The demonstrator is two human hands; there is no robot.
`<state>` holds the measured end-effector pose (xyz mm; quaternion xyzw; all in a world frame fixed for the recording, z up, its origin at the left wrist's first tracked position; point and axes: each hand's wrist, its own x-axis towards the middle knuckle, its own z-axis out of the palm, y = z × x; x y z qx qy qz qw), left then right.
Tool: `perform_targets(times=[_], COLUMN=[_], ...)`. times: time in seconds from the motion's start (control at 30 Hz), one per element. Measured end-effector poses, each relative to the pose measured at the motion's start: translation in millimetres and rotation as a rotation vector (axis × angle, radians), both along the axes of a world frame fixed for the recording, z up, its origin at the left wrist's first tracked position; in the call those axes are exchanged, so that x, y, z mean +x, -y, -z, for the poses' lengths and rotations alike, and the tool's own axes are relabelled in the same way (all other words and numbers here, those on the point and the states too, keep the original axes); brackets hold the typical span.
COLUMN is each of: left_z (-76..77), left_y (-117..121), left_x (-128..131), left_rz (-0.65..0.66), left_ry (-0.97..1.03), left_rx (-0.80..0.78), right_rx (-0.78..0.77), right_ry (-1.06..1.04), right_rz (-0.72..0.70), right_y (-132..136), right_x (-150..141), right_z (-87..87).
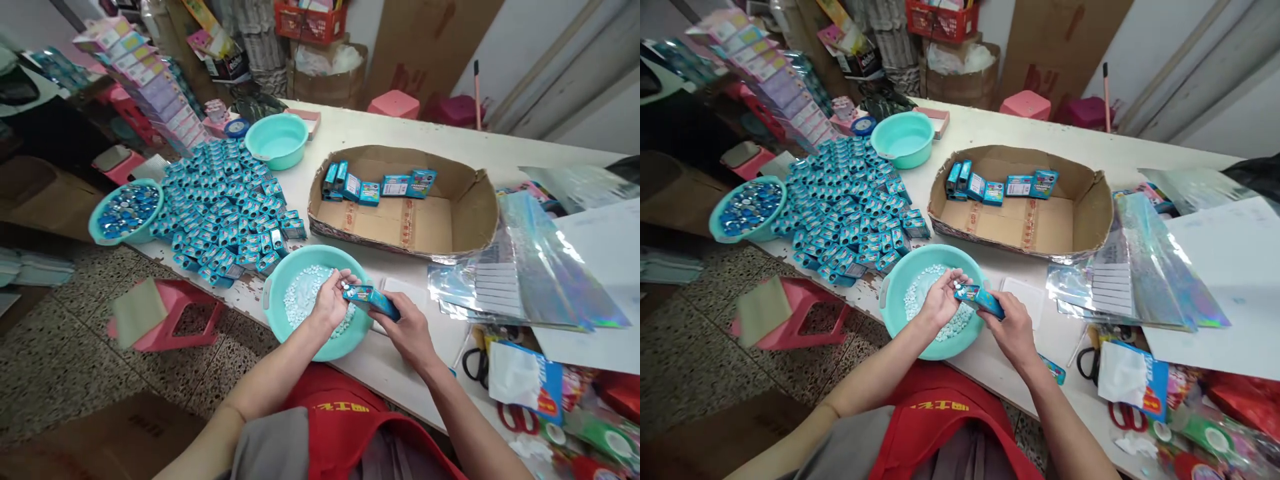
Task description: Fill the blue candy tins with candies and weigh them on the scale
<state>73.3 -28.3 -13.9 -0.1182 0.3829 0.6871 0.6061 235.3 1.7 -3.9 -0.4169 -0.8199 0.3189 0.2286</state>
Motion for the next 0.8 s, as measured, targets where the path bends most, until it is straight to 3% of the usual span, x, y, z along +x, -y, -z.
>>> perform_targets(times=[0.17,0.4,0.47,0.57,0.7,0.8], left_z=[0.9,21.2,24.1,20.9,1.6,-17.6], left_y=[17,27,33,45,54,58], left_x=[-11,-25,-36,-60,-80,-81], left_rz=[0.11,0.039,0.162,0.471,0.778,0.824], left_ry=[-0.26,-0.664,-0.802,-1.15,-1.434,-1.599], left_rx=[0.046,-0.037,-0.082,-0.129,0.137,0.235], right_rx=[-0.128,-0.372,-0.496,-0.627,-0.575,-0.571], right_ry=[-0.056,-0.167,-0.258,-0.385,-0.429,-0.5], right_rz=[-0.004,0.091,0.112,0.129,0.122,0.037], right_y=[3,9,8,7,12,24], right_x=[-11,-22,-21,-22,-48,-75], right_z=[3.8,23.9,28.0,40.3,61.5,62.2])
